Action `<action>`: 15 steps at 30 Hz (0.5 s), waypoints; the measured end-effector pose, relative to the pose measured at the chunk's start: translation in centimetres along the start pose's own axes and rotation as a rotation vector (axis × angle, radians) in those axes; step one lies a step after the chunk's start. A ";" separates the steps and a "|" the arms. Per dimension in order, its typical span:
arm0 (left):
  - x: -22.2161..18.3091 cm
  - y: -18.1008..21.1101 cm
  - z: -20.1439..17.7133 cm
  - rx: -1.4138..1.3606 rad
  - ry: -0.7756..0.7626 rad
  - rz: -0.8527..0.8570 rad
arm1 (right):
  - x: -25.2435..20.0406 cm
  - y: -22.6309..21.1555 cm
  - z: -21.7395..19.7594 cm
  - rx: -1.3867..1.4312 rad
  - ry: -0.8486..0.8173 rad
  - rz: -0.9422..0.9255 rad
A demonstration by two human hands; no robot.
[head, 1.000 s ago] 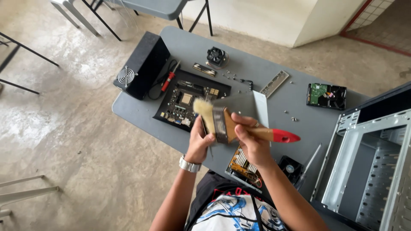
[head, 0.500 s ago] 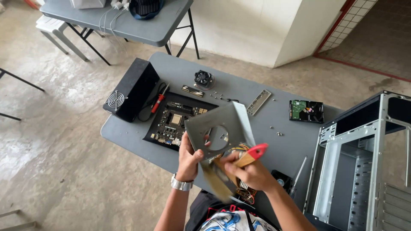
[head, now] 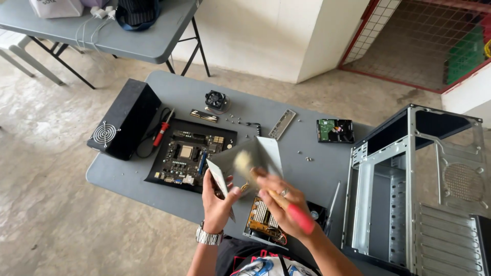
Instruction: Disassembling, cleaning, and reassembling a computer power supply unit using a screwdriver and a brush
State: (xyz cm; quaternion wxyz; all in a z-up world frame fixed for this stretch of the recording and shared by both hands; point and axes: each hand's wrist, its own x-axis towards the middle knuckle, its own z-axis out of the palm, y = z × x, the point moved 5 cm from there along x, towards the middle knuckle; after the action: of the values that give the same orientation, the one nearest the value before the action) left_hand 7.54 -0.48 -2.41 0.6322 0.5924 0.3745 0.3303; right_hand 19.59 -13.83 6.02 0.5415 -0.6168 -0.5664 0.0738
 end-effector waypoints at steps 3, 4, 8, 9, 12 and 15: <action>-0.8 0.6 0.0 0.224 0.061 0.189 | 1.7 1.8 -1.2 -0.405 0.064 -0.055; -1.4 0.6 0.4 0.223 0.065 0.185 | 1.5 1.7 -0.9 -0.403 0.058 -0.055; -1.9 2.6 1.0 0.300 0.153 0.403 | 0.5 4.4 0.8 -0.317 -0.174 0.332; -1.5 2.3 0.7 0.188 0.167 0.277 | -0.3 5.4 1.3 -0.295 -0.243 0.479; -1.4 3.2 0.4 0.512 0.219 0.352 | 0.3 0.7 -1.0 -0.322 0.169 -0.095; -2.0 4.5 -0.4 0.347 0.231 0.426 | 0.1 1.8 -2.0 -0.583 0.166 -0.041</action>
State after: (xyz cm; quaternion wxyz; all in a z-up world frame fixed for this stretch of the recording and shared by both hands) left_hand 6.37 -1.62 2.25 0.3909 0.7155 0.3621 0.4518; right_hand 22.16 -14.56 5.53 0.3874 -0.7387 -0.5298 -0.1534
